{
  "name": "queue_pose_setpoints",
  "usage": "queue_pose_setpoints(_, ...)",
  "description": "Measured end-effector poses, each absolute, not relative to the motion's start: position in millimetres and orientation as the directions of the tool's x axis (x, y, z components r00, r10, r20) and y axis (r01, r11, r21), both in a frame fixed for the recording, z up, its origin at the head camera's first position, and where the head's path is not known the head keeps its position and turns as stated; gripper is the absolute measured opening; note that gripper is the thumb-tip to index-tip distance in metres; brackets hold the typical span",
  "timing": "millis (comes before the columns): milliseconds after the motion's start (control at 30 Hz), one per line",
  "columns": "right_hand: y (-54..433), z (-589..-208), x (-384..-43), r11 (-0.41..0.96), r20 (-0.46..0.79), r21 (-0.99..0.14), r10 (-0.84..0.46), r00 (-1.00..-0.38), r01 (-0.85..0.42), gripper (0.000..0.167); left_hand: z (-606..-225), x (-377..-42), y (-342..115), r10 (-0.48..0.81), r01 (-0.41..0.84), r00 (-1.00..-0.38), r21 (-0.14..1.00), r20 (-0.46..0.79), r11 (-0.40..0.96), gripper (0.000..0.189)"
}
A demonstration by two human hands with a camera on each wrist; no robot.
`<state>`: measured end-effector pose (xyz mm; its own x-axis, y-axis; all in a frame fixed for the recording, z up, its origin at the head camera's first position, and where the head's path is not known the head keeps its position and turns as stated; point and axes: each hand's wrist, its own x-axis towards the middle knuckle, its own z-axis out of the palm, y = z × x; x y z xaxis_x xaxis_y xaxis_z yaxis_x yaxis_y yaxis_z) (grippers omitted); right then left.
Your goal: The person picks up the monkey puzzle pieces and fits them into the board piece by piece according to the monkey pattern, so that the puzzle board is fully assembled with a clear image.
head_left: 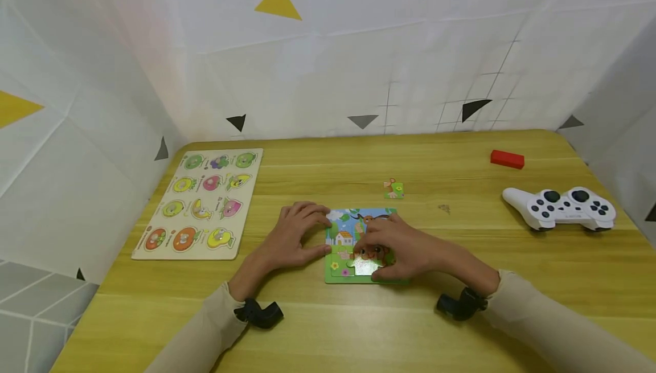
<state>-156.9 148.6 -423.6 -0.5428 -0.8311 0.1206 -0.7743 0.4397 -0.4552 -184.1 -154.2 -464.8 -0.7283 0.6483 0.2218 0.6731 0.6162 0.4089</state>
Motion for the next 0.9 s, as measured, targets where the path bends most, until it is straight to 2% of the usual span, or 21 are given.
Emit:
queue_pose_setpoints(267, 146.1, -422.7, -156.0, 0.413, 0.16, -0.468, -0.83, -0.534, -0.781, 0.027, -464.6, -184.1, -154.2, 0.647, 0.666, -0.734, 0.413, 0.209, 0.622, 0.04)
queue_pose_setpoints(533, 143.0, -421.2, -154.2, 0.45, 0.093, -0.485, -0.826, -0.556, -0.75, 0.029, -464.9, -185.1, -153.8, 0.648, 0.667, -0.732, 0.412, 0.211, 0.62, 0.041)
queue_pose_setpoints(900, 142.7, -421.4, -153.5, 0.454, 0.084, -0.496, -0.824, -0.561, -0.741, 0.03, -464.2, -184.7, -153.9, 0.648, 0.667, -0.732, 0.414, 0.211, 0.619, 0.04)
